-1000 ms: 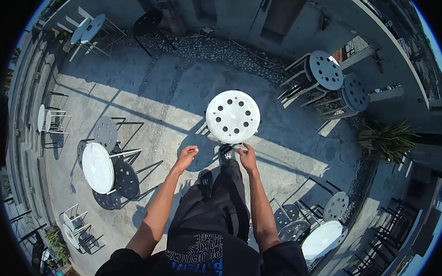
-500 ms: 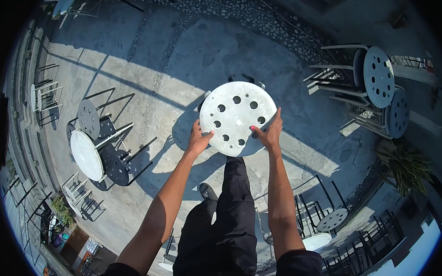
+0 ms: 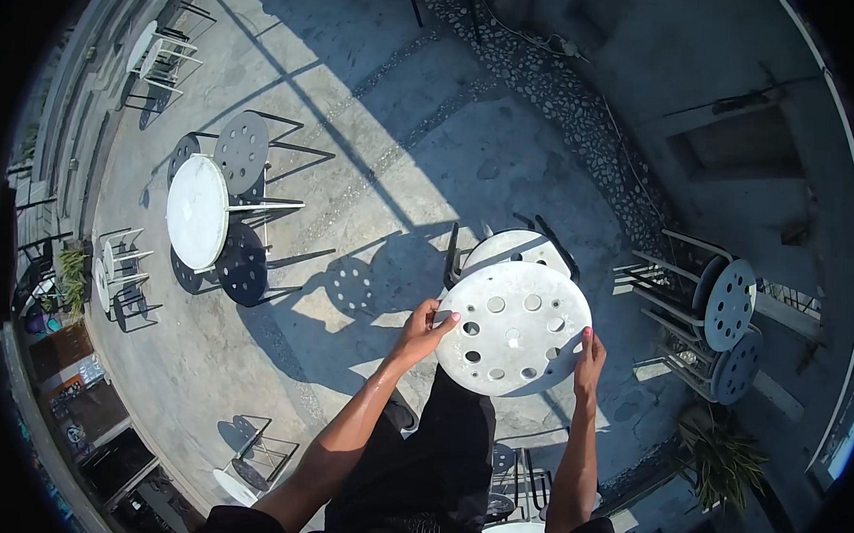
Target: The person repeatedly picks up round metal tables and perforated metal stools from a rooftop patio and places them around other tables. They handle the furniture by hand, moving items one at a time to different spots on the concrete floor.
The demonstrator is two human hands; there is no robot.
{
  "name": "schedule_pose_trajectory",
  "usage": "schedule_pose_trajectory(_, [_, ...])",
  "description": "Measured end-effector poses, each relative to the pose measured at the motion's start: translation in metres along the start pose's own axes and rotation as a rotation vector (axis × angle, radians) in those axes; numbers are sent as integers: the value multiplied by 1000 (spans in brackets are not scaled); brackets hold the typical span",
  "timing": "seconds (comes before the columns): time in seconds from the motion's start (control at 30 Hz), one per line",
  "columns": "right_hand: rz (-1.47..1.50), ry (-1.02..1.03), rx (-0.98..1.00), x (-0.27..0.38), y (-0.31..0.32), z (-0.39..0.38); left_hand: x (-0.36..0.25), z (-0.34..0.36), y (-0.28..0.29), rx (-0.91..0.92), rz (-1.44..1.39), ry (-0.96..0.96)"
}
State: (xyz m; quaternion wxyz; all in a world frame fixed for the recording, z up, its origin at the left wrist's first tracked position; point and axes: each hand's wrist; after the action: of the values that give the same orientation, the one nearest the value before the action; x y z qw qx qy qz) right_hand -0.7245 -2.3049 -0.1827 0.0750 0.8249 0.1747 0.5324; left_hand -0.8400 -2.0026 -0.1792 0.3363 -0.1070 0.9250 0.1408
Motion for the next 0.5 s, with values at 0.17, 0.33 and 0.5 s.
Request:
schedule_pose_trajectory(0.17, [124,160,20,117,23,-91,-66,-152,63,10,-22,-177])
schedule_pose_trajectory(0.33, [-131,181,392,217,19,-133,-37,-252,124,-162,-208,-368])
schedule_pose_trajectory(0.5, [-189,524,427,259,-61,-171,11,-344,180,-443,-309,-491])
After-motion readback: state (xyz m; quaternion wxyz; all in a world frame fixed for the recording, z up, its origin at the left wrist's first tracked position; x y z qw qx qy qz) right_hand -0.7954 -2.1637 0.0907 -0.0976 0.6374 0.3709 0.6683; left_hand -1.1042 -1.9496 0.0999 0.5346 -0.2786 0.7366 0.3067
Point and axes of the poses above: each hand's wrist, its own z-axis towards the middle knuckle, its own y-axis out of the back of the hand, x = y × z, and after that the axes turned 5 degrees about y, right-handed
